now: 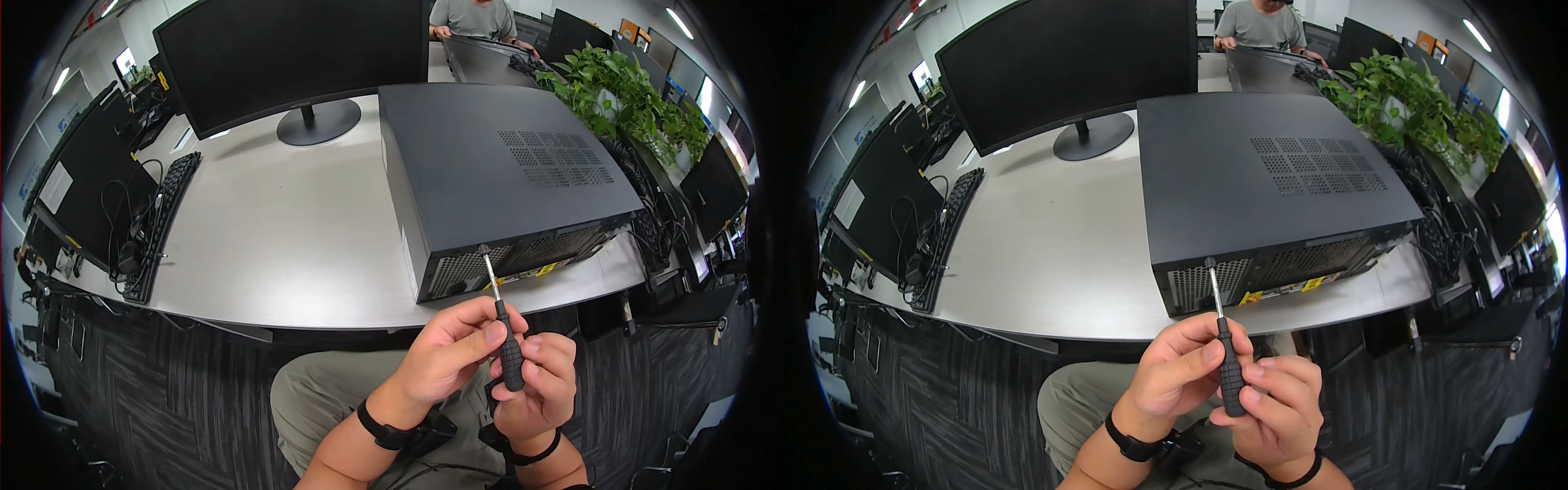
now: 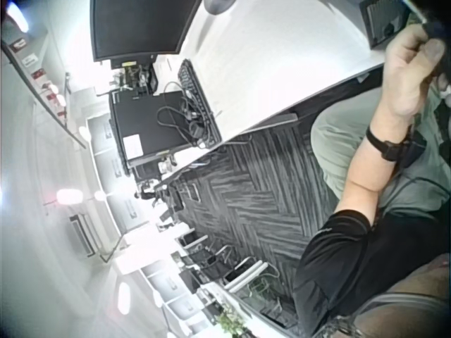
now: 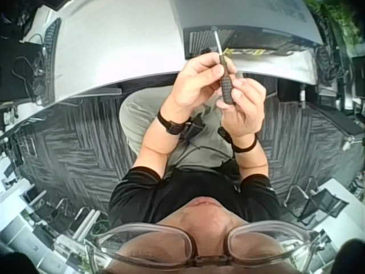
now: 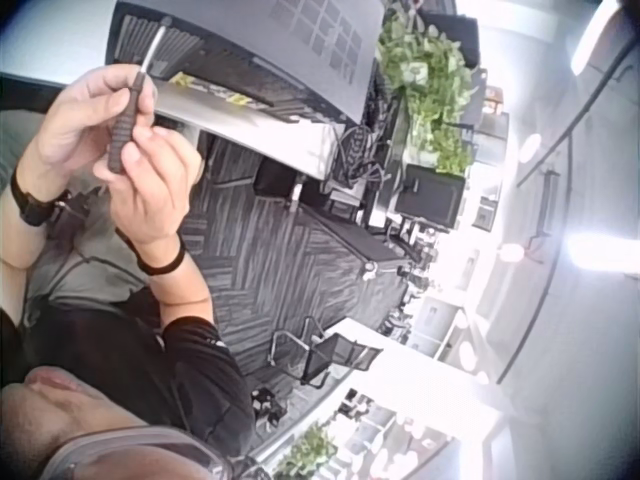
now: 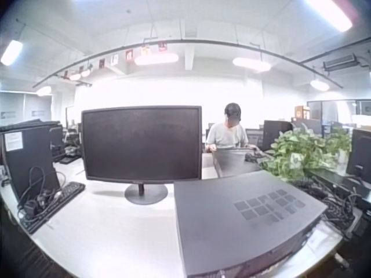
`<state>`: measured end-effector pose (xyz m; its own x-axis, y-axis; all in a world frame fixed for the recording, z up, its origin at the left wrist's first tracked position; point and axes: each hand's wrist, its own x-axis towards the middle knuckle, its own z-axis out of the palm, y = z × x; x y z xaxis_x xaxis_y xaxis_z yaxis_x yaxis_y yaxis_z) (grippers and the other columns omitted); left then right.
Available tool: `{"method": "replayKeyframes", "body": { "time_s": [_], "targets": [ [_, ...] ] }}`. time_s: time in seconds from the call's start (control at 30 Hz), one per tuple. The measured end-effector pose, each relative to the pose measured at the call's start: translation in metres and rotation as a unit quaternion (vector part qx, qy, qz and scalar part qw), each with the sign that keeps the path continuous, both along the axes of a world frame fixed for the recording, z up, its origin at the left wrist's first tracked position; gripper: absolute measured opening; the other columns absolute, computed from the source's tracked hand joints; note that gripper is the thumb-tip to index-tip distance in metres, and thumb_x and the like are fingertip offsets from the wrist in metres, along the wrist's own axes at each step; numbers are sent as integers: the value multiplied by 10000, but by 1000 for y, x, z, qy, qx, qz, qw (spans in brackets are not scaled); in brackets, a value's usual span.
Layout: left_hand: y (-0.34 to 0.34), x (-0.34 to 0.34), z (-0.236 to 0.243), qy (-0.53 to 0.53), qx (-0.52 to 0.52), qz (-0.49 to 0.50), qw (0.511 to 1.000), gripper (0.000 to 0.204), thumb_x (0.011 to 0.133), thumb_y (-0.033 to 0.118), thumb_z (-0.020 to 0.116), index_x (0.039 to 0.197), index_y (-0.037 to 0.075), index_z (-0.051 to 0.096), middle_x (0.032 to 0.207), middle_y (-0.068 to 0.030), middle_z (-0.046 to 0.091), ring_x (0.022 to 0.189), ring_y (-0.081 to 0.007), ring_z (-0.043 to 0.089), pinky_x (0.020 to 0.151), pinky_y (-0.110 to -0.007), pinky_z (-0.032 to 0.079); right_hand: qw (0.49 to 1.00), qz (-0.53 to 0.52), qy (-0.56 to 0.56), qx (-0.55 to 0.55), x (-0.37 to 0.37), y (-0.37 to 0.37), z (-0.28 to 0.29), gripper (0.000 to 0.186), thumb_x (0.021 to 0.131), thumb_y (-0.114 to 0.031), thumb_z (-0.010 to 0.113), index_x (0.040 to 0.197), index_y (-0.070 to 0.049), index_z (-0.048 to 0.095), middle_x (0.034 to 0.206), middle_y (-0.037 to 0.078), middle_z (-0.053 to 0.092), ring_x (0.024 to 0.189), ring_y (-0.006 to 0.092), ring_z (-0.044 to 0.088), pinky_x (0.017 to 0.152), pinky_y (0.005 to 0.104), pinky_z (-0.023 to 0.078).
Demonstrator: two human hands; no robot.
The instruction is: Using a screwdriver to unscrew a panel on a computer tower in an office setting.
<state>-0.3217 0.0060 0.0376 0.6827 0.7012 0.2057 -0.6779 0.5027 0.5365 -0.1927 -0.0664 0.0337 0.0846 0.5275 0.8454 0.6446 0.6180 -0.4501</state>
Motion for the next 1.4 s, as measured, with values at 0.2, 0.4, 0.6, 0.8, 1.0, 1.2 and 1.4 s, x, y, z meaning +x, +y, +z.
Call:
{"method": "replayKeyframes", "body": {
  "time_s": [0.2,0.4,0.6,0.8,1.0,1.2,1.4],
  "targets": [
    [-3,-5,20,229,136,201,943,240,971,161,521,1073,-42,596,896,-111,648,810,-165,623,715,-277,515,997,57,-30,49,7,15,8,328,749,-265,794,1020,-157,646,1052,-13,657,936,239,588,691,328,475],
    [10,-6,19,70,-43,51,995,306,1008,219,459,1099,-38,598,876,-116,645,801,-172,609,744,-289,507,990,111,-73,42,-1,20,3,278,677,-291,824,905,-195,697,1045,-82,675,945,170,560,721,305,442],
    [12,3,4,-19,-84,16,996,239,995,198,484,1014,-7,604,822,-125,633,779,-196,592,706,-307,509,996,54,-25,65,3,18,1,368,664,-324,848,928,-203,622,977,-105,651,935,143,554,732,304,445],
    [9,6,7,-36,-85,27,995,239,1005,193,466,1025,-3,601,817,-117,631,794,-210,594,700,-309,515,994,96,-11,45,6,17,4,310,693,-268,833,926,-167,653,1016,-46,672,960,189,566,698,321,454],
    [10,7,7,-60,-83,28,994,258,1010,194,451,1072,-11,594,833,-121,637,803,-212,599,707,-308,520,993,99,-50,26,6,15,4,279,721,-222,803,956,-147,672,1056,-16,681,954,220,572,692,333,456],
    [11,4,10,19,-67,59,996,259,1007,180,452,1072,-31,587,854,-143,658,765,-207,637,697,-302,538,995,85,-26,42,10,17,9,291,720,-256,797,965,-152,678,1062,-22,683,935,209,568,675,320,440],
    [12,-3,14,46,-43,62,996,277,1003,225,497,1062,-20,612,858,-100,672,736,-143,645,650,-244,525,992,91,-68,58,4,22,12,333,688,-273,810,974,-156,684,1060,-28,685,890,174,558,657,295,423]
  ]
}}
